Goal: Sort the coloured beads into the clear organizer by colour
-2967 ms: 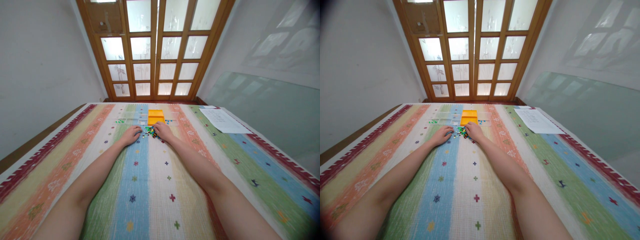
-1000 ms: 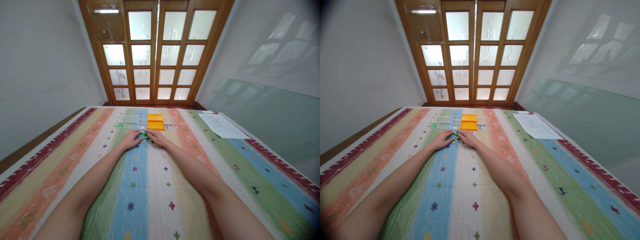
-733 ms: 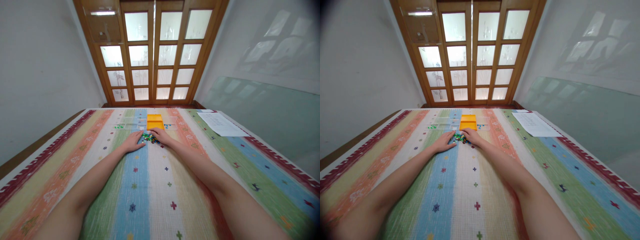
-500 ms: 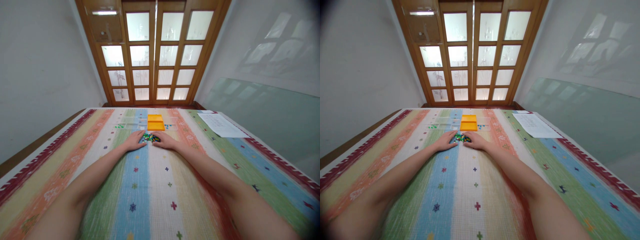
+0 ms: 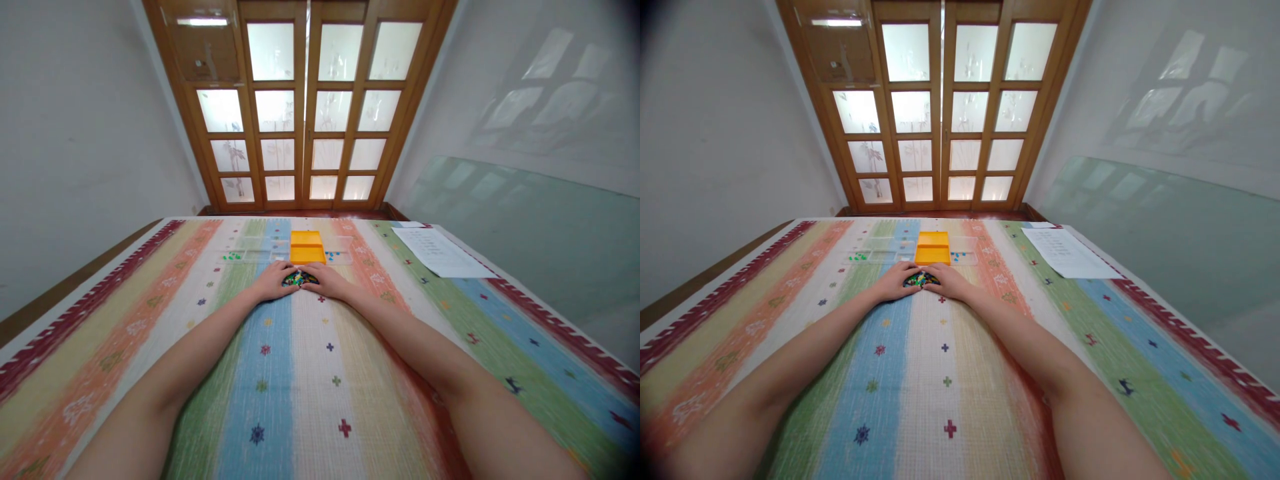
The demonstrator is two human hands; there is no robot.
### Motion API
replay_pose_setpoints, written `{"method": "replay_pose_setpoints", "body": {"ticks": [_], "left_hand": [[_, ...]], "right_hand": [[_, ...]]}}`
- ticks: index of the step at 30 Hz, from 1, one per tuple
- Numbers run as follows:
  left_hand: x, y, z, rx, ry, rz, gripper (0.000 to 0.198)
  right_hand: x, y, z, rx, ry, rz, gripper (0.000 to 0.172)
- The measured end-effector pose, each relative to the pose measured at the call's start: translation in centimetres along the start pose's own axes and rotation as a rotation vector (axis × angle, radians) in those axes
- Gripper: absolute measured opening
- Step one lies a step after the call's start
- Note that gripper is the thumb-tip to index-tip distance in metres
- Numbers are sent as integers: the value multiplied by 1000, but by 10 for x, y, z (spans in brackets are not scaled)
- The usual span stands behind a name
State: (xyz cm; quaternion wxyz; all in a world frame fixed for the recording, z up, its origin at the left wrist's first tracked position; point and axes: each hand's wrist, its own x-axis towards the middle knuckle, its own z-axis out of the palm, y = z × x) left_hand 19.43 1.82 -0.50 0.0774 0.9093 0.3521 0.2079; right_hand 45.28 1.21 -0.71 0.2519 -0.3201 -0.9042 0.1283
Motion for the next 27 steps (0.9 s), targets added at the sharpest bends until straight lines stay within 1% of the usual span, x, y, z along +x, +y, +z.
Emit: {"method": "replay_pose_setpoints", "body": {"ticks": [4,8,10,14,18,19,22,23,27], "left_hand": [[0,4,1,12,23,-16,56],[1,11,6,59,45,-64,61],[2,13,9,74,61,-86,58],[2,15,10,70,71,-106,47],[-4,12,4,47,63,-102,46],[-6,10,2,34,59,-93,46],[-14,3,-2,-4,42,-61,48],[-16,0,-4,-13,42,-56,49],[-20,-6,-8,-37,45,-55,49]], "right_hand": [[-10,0,-7,-1,-10,3,70],[-20,1,-16,-97,0,39,74],[-21,2,-18,-126,3,65,69],[-18,3,-18,-133,13,95,54],[-19,6,-20,-57,29,113,50],[-21,8,-21,-27,31,116,46],[-24,15,-24,66,51,119,27],[-25,16,-24,87,59,119,24],[-25,16,-23,67,55,108,22]]}}
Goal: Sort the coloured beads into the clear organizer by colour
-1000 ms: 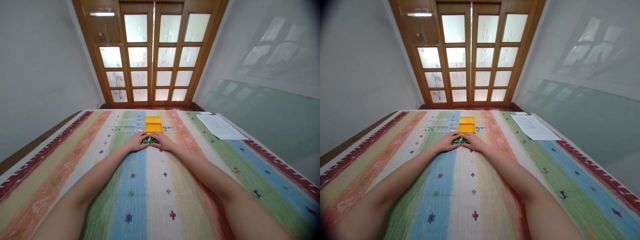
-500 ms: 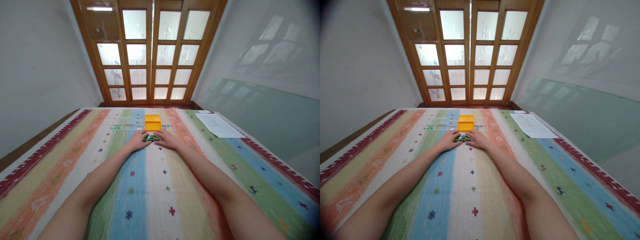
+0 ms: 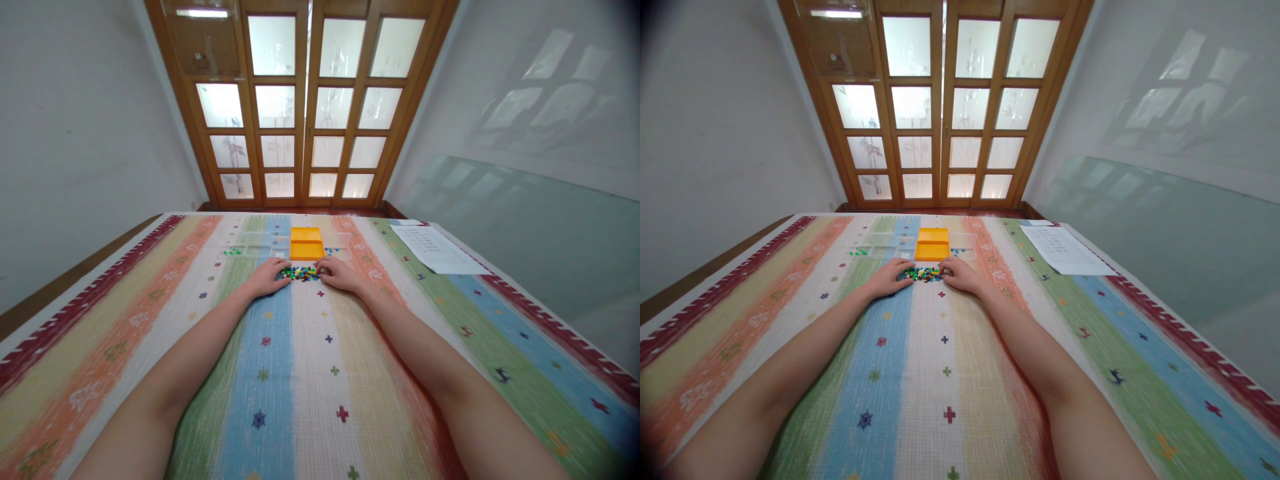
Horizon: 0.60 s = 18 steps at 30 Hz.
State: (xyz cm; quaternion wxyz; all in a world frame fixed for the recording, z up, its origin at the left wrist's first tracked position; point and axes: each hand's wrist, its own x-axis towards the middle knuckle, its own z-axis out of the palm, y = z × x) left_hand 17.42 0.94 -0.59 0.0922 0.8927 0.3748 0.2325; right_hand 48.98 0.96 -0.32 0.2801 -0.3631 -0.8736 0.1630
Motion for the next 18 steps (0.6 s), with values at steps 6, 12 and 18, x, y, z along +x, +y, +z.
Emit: {"method": "replay_pose_setpoints", "body": {"ticks": [6,12,18], "left_hand": [[1,0,-6,-7,-30,23,42],[2,-5,-6,-5,-13,36,36],[2,-9,-3,-15,3,38,34]], "right_hand": [[1,-2,3,-43,-6,-27,17],[1,-1,3,-41,2,-35,11],[2,-1,7,-24,56,-6,9]]}}
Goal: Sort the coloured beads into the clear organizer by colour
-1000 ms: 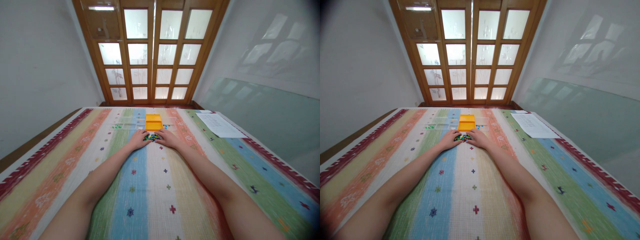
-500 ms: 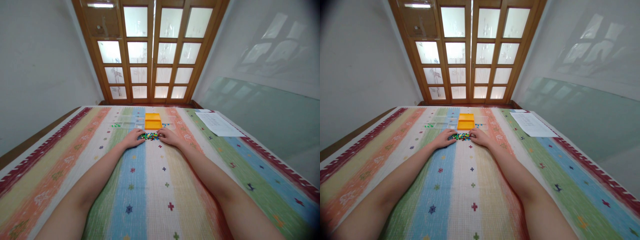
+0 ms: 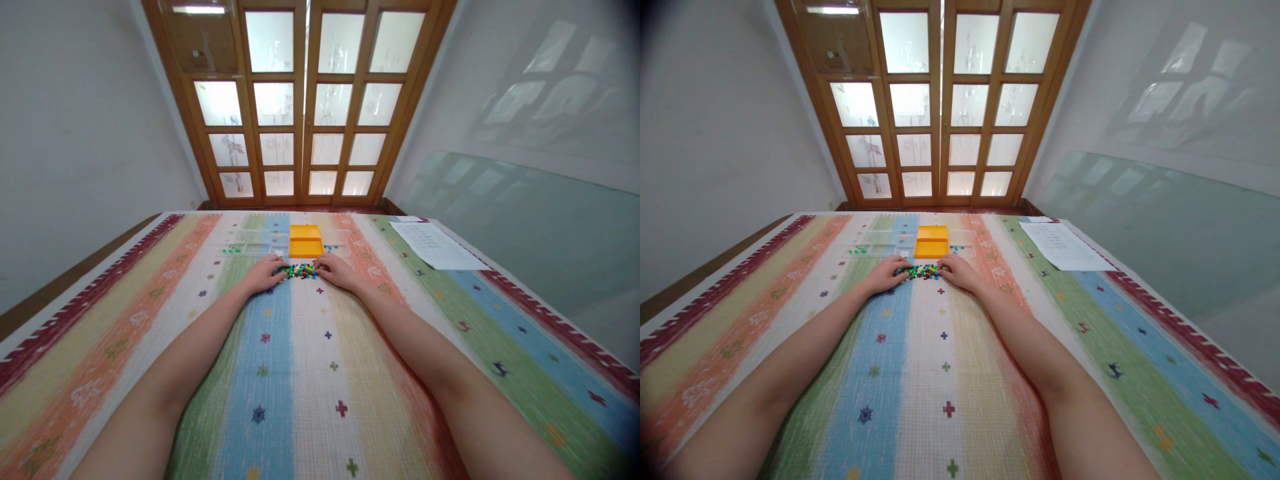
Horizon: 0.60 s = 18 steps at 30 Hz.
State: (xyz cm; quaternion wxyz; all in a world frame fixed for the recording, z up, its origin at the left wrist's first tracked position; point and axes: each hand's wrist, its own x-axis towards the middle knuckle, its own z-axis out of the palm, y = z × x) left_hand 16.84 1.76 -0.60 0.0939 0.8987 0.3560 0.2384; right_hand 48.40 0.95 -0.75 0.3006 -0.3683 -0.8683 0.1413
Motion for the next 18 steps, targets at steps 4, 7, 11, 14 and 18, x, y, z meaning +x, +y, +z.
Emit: {"method": "replay_pose_setpoints", "body": {"ticks": [4,7,11,14,18], "left_hand": [[-1,-1,-1,-15,-1,-6,36],[-3,-3,-5,-34,-18,-1,48],[-5,-6,-9,-77,-47,-1,56],[-5,-8,-9,-88,-50,-1,56],[-4,-8,-6,-91,-36,-5,50]], "right_hand": [[0,-2,1,-21,99,126,11],[0,-2,-1,-37,193,184,14],[1,7,-6,-56,345,240,16],[1,19,-10,-53,438,302,20],[-1,36,-12,-71,529,370,26]]}}
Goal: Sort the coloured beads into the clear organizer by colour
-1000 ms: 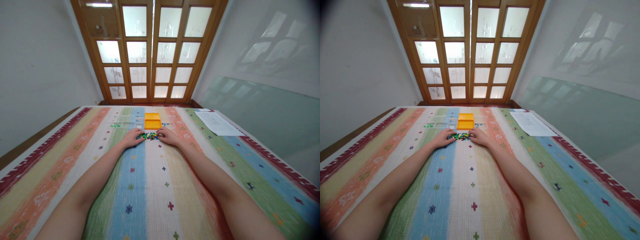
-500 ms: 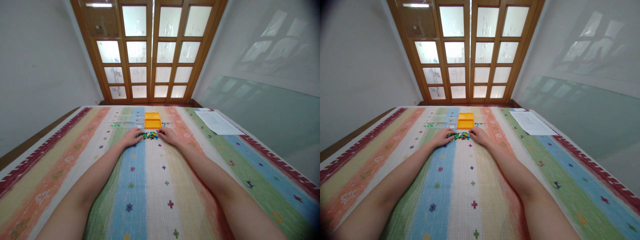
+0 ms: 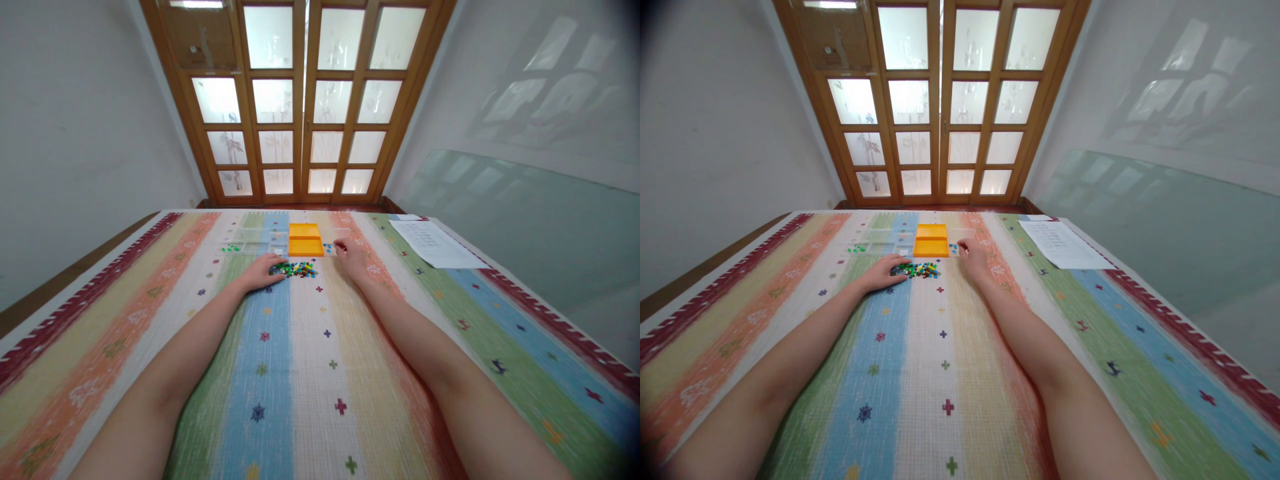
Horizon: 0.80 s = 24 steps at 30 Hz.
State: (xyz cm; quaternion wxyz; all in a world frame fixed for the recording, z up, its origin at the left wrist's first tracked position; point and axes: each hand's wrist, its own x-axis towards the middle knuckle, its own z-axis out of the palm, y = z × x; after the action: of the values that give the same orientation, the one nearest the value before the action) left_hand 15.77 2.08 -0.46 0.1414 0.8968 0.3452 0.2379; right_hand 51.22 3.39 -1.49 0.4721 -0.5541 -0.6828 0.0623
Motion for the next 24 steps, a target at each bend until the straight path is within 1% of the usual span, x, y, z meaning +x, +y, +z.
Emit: {"method": "replay_pose_setpoints", "body": {"ticks": [3,6,10,12,13,17,18,21,24], "left_hand": [[1,0,1,-6,11,-3,41],[3,1,1,-13,13,2,36],[3,-1,1,-2,14,9,35],[3,-2,0,13,16,3,37],[2,-2,-1,18,14,2,38],[1,-1,-4,29,-8,20,44],[1,0,-4,32,-14,26,44],[1,0,-4,43,-15,29,41],[2,-2,-2,43,-9,25,37]], "right_hand": [[1,9,0,-11,48,28,34],[1,12,0,-3,56,48,41],[0,4,1,-3,27,21,34],[-3,-3,1,5,-38,-19,29],[-4,-7,1,11,-91,-47,27],[-12,-23,3,2,-379,-215,21],[-14,-26,3,-11,-430,-264,20],[-17,-35,4,-44,-501,-368,18],[-18,-40,3,-59,-528,-393,15]]}}
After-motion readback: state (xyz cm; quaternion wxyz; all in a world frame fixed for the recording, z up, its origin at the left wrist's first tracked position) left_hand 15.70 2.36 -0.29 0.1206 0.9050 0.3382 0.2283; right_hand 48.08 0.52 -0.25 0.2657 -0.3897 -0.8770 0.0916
